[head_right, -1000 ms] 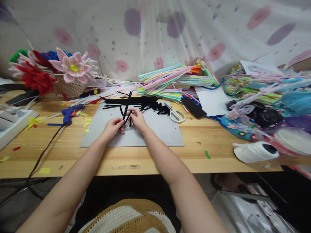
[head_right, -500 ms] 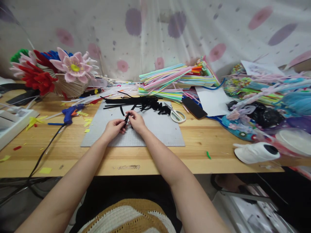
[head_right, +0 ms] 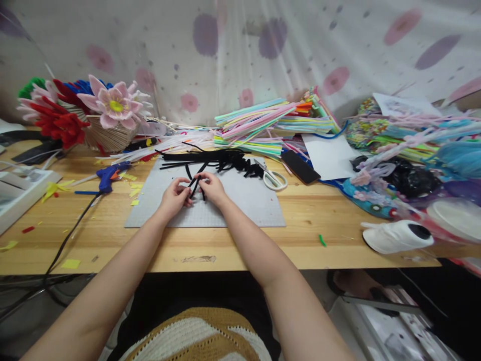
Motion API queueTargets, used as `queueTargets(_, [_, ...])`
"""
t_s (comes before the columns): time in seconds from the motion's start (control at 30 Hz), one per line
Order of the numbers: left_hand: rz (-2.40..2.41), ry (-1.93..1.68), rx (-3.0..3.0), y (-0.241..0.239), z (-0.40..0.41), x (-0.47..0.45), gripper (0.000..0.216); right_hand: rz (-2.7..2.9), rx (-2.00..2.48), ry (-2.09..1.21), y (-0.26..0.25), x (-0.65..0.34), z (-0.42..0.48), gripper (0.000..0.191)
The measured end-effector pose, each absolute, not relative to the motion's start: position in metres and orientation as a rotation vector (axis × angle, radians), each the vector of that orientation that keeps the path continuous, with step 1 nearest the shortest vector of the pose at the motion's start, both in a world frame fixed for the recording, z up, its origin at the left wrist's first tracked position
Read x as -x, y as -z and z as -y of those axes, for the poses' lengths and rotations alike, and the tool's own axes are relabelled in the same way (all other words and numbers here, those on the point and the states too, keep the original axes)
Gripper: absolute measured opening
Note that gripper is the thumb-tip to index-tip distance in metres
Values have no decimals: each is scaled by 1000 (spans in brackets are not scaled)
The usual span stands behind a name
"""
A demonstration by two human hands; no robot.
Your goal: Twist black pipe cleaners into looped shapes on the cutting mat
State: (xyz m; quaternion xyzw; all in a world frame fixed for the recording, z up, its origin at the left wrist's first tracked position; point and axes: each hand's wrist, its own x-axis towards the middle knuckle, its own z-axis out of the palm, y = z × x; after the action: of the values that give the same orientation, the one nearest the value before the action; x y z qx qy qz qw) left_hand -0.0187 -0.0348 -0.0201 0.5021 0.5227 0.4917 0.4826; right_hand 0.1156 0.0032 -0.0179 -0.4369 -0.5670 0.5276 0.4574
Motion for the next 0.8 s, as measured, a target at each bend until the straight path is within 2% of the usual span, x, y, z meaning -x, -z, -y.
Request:
queueTargets(0.1, [-1241,-1181,-1244,20,35,19,19,1380,1059,-1314,19,-115,-4,20])
queueTargets(0.33, [-1189,-1287,-1236,21,31,26,26,1311,1077,-1330,19,-115,-5,18])
queueTargets(0.67, [-1267,-1328,-1465,19,31,36,22,1266,1066,-1421,13,-114,-5,19])
queueTargets(0.8, [-1290,-1378,-1463,16,33,36,18,1331,1055,-1423,13,-113,-4,33])
